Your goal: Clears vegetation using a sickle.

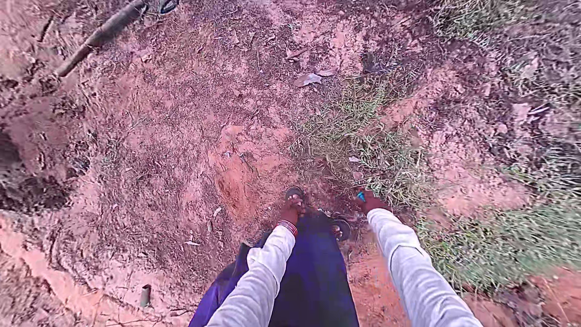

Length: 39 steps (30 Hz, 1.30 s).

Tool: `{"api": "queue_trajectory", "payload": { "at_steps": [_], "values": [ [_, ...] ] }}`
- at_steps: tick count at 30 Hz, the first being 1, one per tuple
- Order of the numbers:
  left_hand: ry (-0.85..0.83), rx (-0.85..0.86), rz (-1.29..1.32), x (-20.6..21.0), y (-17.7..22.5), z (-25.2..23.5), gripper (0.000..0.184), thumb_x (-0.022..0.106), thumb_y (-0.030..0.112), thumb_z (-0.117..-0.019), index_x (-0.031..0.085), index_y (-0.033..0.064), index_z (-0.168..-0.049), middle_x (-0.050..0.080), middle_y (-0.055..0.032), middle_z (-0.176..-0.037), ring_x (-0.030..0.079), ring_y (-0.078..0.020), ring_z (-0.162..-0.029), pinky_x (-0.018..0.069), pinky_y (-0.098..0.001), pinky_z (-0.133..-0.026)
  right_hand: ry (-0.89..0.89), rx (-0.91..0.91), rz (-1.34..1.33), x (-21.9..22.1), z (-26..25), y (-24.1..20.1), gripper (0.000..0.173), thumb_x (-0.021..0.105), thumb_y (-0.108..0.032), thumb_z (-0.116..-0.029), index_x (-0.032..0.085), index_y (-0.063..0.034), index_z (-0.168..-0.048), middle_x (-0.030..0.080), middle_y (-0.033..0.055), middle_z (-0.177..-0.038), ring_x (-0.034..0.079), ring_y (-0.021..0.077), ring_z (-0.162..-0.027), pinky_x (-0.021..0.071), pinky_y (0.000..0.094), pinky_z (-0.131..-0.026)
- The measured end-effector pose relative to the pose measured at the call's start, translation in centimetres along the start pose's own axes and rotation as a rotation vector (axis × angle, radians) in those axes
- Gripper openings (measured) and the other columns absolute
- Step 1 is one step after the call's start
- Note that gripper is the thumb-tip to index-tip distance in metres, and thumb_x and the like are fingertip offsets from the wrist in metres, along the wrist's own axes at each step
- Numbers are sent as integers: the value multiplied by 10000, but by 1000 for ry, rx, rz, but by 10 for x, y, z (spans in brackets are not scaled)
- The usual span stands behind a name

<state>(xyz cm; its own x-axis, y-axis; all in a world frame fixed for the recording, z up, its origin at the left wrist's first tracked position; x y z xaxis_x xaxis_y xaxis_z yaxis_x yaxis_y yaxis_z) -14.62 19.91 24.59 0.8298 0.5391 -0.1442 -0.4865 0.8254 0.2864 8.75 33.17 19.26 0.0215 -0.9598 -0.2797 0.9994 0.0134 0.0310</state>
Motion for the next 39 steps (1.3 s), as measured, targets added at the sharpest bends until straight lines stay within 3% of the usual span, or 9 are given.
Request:
{"api": "queue_trajectory", "payload": {
  "at_steps": [10,13,17,19,24,28,31,34,39],
  "values": [
    [-25,96,38,24,68,48,267,445,41,-1096,519,-86,-1319,615,-186,-1116,625,-178,-845,539,-315,-776,96,438,-549,94,83,137,585,438,-460,-1092,526,-20,-1468,586,309,-1388,543,462,-1331,392,613,-1111],
    [-51,120,54,37,76,48,283,447,34,-1093,514,-101,-1333,623,-222,-1162,644,-208,-900,545,-336,-809,141,496,-765,112,124,160,584,402,-449,-1105,539,23,-1421,670,315,-1171,683,445,-1033,522,583,-911],
    [-78,28,5,51,54,32,303,432,33,-1098,489,-100,-1364,603,-248,-1221,637,-239,-960,538,-364,-865,97,372,-978,95,157,105,520,383,-411,-1117,537,24,-1358,596,159,-779,584,257,-605,521,434,-613],
    [-95,-26,-52,53,42,20,317,446,26,-1094,482,-114,-1375,598,-282,-1256,647,-270,-991,542,-389,-884,96,260,-984,78,130,58,485,420,-367,-1116,540,42,-1349,630,187,-845,617,277,-658,536,447,-666],
    [-206,-142,-313,20,64,-5,327,454,50,-1099,484,-91,-1392,604,-275,-1264,654,-259,-1000,541,-385,-899,-3,107,-849,-12,36,-66,604,348,-431,-1122,483,45,-1467,564,328,-1380,589,436,-1254,417,556,-1090],
    [-213,24,-431,-67,141,-55,286,471,18,-1079,547,-108,-1324,629,-247,-1207,649,-235,-980,549,-373,-881,-11,248,-740,-29,-4,-65,637,357,-472,-1110,471,26,-1491,510,303,-1471,478,419,-1400,333,553,-1168],
    [49,126,-219,-132,212,-99,281,431,9,-1083,502,-108,-1329,611,-205,-1124,628,-174,-879,539,-322,-807,42,415,-736,-10,11,-19,623,347,-448,-1118,499,50,-1460,540,317,-1430,525,425,-1349,354,558,-1148],
    [238,188,-26,-168,258,-116,285,406,27,-1092,485,-74,-1347,593,-144,-1066,609,-122,-819,525,-275,-767,125,533,-810,6,21,-13,625,324,-488,-1114,553,12,-1410,636,299,-1239,669,416,-1035,509,562,-928],
    [47,122,-25,-158,277,-107,262,417,43,-1093,513,-59,-1315,616,-151,-1104,636,-159,-855,533,-295,-765,181,624,-824,14,35,-41,618,345,-480,-1110,597,20,-1371,632,309,-1298,617,454,-1212,447,605,-1035]
  ]
}}
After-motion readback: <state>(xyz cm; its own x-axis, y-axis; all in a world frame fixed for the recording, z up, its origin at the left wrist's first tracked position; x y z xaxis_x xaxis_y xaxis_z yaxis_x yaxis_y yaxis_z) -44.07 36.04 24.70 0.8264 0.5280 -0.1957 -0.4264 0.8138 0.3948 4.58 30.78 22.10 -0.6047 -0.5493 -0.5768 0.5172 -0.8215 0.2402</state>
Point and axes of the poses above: each hand's wrist, its own z-axis away from the middle knuckle, its own x-axis out of the palm, y = z × x, the point moved 1 cm from there along -z, towards the middle knuckle
